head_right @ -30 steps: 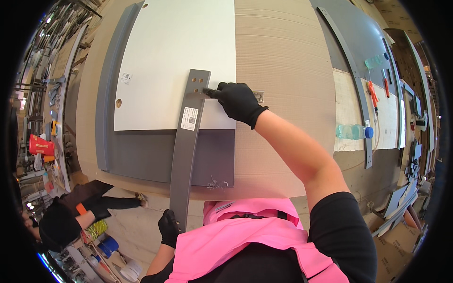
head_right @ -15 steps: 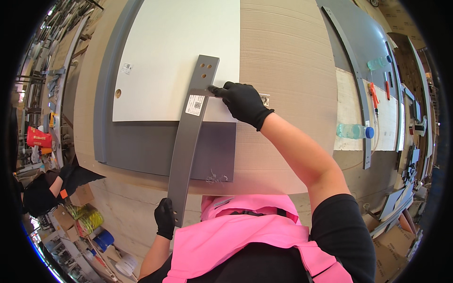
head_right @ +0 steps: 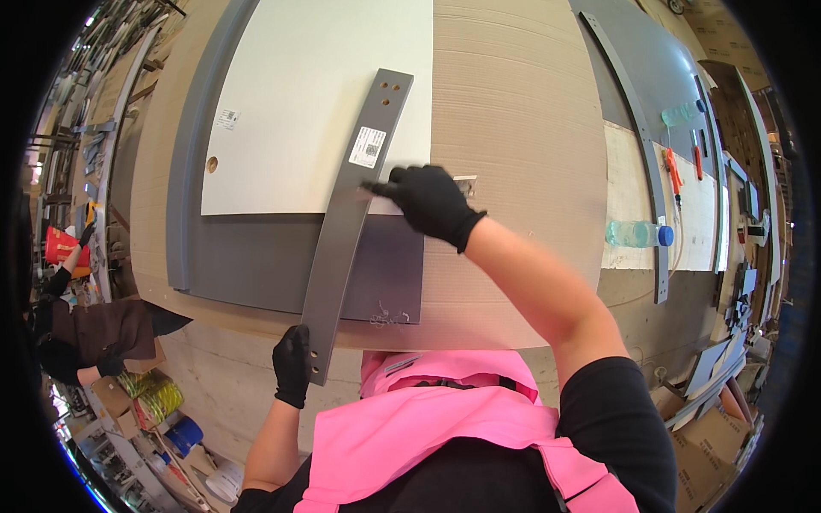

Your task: The person picks up metal strips and places them on a large board. They use a utility knife to cut the strips and a spray bottle to clean them. The person then aligns the strips on the board and secures them in place.

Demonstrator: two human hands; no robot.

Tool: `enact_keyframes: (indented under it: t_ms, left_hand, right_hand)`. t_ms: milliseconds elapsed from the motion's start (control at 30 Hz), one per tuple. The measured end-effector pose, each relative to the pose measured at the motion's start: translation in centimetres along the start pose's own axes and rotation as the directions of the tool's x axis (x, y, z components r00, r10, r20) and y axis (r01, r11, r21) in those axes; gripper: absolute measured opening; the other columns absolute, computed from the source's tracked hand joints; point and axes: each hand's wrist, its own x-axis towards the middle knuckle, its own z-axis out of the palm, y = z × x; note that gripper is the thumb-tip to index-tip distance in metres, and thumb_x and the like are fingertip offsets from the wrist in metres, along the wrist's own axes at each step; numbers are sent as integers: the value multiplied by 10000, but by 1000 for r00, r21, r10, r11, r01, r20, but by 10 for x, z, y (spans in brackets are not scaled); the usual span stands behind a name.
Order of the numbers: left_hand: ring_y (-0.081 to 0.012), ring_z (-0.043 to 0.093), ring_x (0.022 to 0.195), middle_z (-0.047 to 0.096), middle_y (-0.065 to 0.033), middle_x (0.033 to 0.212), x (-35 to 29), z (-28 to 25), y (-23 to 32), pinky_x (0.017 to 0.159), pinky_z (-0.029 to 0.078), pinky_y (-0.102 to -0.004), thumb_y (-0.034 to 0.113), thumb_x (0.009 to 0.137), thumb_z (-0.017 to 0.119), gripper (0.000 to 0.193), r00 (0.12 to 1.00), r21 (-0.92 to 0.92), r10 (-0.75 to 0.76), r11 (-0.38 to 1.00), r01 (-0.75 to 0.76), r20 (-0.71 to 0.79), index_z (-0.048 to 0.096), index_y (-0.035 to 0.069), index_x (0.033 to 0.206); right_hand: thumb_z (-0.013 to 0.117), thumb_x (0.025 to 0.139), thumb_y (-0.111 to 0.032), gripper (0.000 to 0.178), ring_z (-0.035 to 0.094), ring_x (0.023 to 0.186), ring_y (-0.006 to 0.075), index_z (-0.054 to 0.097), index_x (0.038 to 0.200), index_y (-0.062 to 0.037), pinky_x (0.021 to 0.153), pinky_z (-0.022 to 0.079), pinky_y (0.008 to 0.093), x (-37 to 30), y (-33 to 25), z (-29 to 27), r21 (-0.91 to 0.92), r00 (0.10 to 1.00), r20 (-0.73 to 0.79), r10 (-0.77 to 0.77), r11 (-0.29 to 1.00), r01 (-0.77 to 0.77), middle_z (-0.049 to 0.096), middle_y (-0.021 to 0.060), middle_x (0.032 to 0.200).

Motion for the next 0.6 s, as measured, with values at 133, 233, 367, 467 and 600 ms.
enact_keyframes:
  t_ms: [133,233,367,467,600]
  left_hand:
    - [-267,644,647,645,-152,729,15,0,9,615,478,-369,346,996,516,361,999,-94,32,995,-28,40,662,18,955]
    - [-189,597,657,623,-134,728,32,3,23,637,470,-349,331,1002,509,367,994,-184,87,980,-73,71,655,-4,958]
    - [-134,536,683,624,-94,741,68,7,41,663,464,-323,311,1006,503,358,961,-234,241,950,-205,138,652,-10,954]
    - [-125,502,693,622,-68,755,82,5,47,676,456,-310,297,1003,509,349,944,-392,138,920,-10,300,646,-20,952]
    - [-101,506,732,610,-47,778,85,-1,52,691,452,-303,280,1003,519,336,926,-343,194,936,-76,323,642,-29,957]
  right_hand:
    - [553,869,-100,519,623,783,246,562,1355,-283,689,485,398,-12,-30,4,99,982,49,-185,979,179,619,63,863]
    - [555,849,-76,543,615,782,242,561,1354,-272,678,468,400,-10,-26,0,6,995,1,-101,995,101,625,54,867]
    - [554,826,-51,571,619,800,252,555,1357,-262,686,470,394,-13,-17,-2,4,991,82,-103,995,103,634,59,909]
    - [554,814,-23,599,626,840,257,548,1358,-276,727,480,388,-29,-26,7,25,984,88,-157,988,155,646,65,1011]
    - [548,802,10,597,626,881,257,573,1326,-275,763,487,390,-41,-37,15,103,980,50,-190,977,185,641,63,1086]
